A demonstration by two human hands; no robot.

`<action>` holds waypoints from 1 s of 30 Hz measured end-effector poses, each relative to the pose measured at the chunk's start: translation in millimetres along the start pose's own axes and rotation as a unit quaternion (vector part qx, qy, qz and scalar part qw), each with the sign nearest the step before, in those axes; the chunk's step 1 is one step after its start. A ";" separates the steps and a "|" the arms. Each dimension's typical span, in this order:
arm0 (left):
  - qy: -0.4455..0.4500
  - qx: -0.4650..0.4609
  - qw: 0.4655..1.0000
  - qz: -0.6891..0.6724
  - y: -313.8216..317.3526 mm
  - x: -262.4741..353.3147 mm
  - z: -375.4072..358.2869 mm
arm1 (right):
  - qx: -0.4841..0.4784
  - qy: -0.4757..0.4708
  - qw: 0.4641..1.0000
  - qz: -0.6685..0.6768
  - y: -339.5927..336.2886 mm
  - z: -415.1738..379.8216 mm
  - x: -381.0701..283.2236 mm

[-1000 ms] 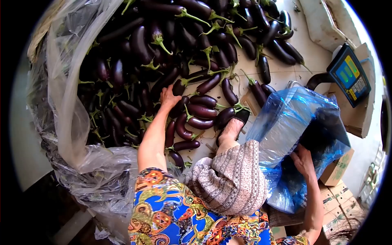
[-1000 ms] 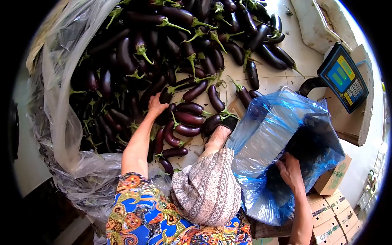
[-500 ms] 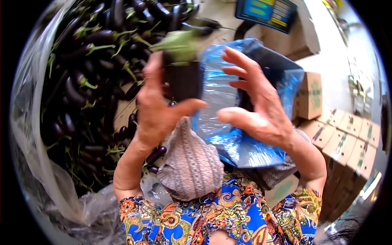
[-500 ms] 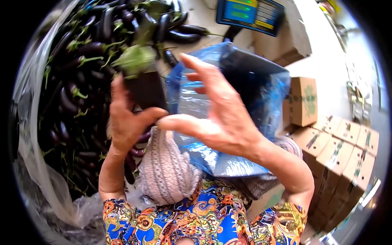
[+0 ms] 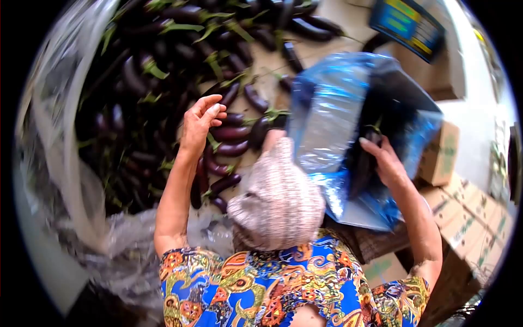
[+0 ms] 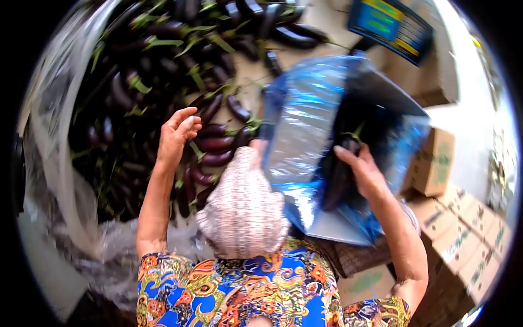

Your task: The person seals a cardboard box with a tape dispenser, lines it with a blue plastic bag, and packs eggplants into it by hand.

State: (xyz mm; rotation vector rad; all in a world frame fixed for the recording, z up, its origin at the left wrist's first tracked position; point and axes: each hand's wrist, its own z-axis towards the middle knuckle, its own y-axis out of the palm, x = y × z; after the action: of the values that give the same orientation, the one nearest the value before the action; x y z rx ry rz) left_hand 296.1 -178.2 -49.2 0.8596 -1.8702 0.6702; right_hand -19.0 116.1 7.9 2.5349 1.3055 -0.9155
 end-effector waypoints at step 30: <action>-0.271 0.530 0.613 0.519 -206.7 -190.5 -55.5 | -0.059 -0.244 0.913 -0.320 -21.5 103.9 127.2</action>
State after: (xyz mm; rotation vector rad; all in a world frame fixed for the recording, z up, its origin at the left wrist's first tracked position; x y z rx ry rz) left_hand 548.5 -208.6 -181.1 0.5334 -2.3734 2.7076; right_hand -27.2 176.5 -146.2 1.6113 1.9440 -1.4047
